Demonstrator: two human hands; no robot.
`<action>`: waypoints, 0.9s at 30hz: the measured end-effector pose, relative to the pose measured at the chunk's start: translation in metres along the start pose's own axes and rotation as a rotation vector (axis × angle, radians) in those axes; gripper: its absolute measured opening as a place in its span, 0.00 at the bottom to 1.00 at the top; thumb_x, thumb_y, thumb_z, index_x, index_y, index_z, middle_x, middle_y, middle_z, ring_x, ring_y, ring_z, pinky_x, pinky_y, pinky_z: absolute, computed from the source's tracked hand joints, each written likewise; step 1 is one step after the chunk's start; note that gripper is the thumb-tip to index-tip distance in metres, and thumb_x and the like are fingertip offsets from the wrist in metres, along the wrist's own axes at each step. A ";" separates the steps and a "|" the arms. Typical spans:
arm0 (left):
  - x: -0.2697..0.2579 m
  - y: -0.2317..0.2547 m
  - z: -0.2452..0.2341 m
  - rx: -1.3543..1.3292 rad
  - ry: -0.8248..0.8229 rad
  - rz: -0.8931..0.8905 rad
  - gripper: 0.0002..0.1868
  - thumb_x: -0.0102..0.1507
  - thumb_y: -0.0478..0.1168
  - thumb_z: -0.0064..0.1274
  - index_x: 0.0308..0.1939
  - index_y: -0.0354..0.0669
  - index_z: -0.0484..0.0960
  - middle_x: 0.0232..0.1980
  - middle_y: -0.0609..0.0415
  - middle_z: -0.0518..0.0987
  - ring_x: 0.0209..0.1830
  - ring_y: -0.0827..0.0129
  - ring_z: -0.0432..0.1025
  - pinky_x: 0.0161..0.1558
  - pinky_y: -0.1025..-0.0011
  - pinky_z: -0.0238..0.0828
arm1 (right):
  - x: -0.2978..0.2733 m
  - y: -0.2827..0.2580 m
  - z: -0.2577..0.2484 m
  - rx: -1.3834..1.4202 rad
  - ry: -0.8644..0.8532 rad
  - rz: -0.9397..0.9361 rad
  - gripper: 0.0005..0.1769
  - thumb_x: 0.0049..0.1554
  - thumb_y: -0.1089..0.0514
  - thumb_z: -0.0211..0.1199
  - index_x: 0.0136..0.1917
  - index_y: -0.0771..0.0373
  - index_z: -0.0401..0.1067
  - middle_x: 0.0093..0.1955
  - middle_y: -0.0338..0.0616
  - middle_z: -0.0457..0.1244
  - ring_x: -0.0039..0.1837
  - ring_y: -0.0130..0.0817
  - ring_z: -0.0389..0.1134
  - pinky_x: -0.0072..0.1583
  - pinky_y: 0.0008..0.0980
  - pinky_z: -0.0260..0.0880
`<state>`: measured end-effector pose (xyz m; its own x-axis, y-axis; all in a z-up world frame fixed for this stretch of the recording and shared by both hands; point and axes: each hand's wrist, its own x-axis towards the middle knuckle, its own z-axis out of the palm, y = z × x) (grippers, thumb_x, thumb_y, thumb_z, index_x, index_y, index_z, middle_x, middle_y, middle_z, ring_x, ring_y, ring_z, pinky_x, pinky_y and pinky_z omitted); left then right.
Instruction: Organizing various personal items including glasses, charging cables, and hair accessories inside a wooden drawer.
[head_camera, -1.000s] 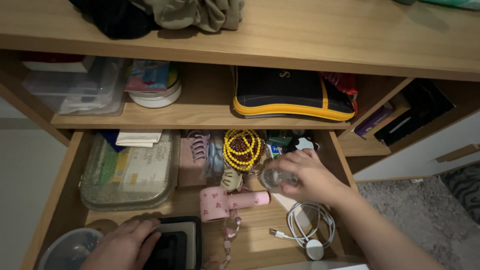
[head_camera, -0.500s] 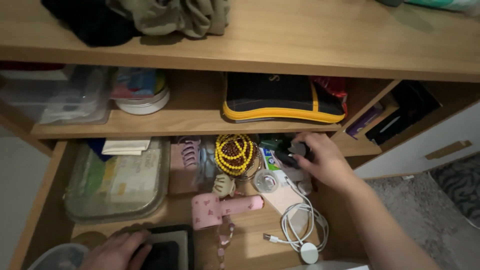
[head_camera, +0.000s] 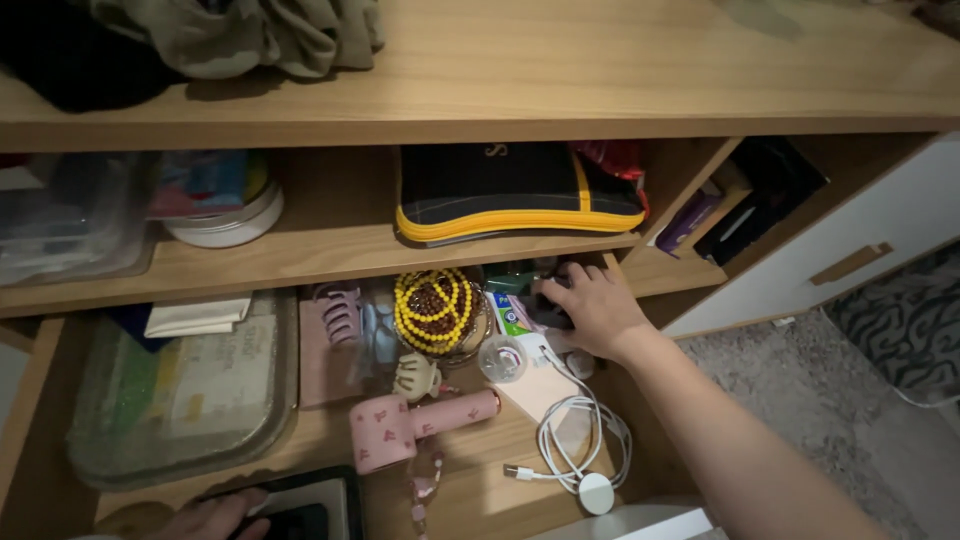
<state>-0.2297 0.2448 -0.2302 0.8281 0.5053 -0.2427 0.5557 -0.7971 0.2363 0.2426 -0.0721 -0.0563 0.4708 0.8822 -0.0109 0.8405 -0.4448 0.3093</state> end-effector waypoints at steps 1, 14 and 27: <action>-0.001 0.012 -0.013 -0.153 -0.164 -0.161 0.23 0.61 0.59 0.54 0.61 0.89 0.77 0.68 0.73 0.77 0.72 0.85 0.70 0.75 0.85 0.59 | -0.001 0.001 -0.004 0.028 -0.129 0.009 0.41 0.49 0.30 0.70 0.72 0.34 0.60 0.65 0.53 0.59 0.62 0.54 0.65 0.67 0.52 0.52; 0.007 0.006 -0.018 -0.043 -0.345 -0.197 0.26 0.61 0.69 0.51 0.64 0.99 0.70 0.73 0.84 0.72 0.78 0.82 0.63 0.79 0.81 0.58 | -0.032 0.019 -0.056 0.216 -0.128 0.050 0.49 0.44 0.55 0.74 0.75 0.38 0.57 0.74 0.47 0.53 0.66 0.53 0.61 0.60 0.49 0.60; -0.001 0.022 -0.027 0.008 -0.314 -0.296 0.28 0.58 0.73 0.50 0.63 1.02 0.67 0.70 0.85 0.74 0.77 0.85 0.64 0.79 0.81 0.60 | 0.001 0.021 -0.013 0.055 -0.095 -0.071 0.43 0.48 0.65 0.64 0.72 0.33 0.61 0.59 0.47 0.58 0.61 0.53 0.60 0.67 0.53 0.51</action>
